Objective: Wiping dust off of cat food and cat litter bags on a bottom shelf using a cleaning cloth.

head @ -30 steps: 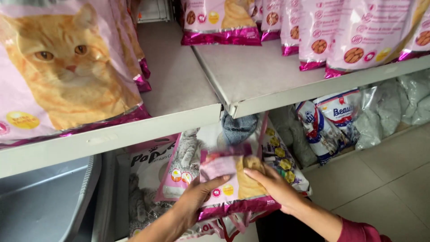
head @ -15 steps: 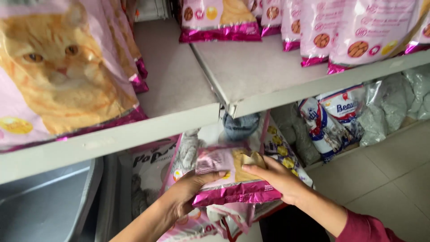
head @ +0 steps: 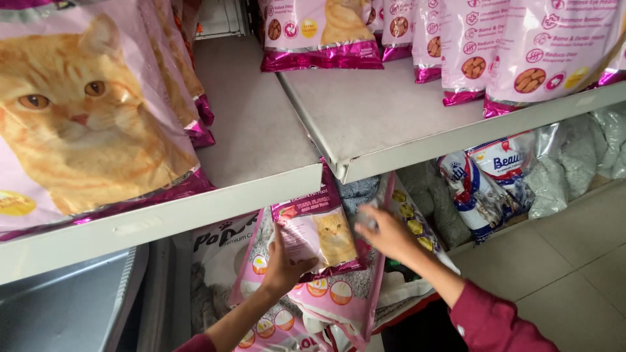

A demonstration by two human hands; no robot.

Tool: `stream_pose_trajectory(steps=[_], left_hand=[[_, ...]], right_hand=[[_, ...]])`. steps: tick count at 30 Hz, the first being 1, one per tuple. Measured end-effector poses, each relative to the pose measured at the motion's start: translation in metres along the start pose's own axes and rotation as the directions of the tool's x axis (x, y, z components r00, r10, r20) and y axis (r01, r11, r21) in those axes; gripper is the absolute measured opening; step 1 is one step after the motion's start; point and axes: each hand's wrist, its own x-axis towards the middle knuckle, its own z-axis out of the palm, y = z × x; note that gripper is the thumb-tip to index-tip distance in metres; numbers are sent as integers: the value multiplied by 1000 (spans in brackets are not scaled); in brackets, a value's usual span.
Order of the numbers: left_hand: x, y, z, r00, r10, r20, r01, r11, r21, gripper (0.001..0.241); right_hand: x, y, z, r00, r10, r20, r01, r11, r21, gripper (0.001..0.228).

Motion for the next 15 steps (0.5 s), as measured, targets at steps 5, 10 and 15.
stream_pose_trajectory(steps=[5,10,15], left_hand=[[5,9,7,991,-9,133,47,958,-284,151],[12,30,-2,968,216,127,-220,975,16,140],[5,30,-7,978,93,189,-98,995,19,138]], right_hand=[[97,54,7,785,-515,-344,425,852,-306,33],[107,46,-19,945,-268,-186,217,942,-255,20],[109,114,-46,936,-191,-294,102,951,-291,17]])
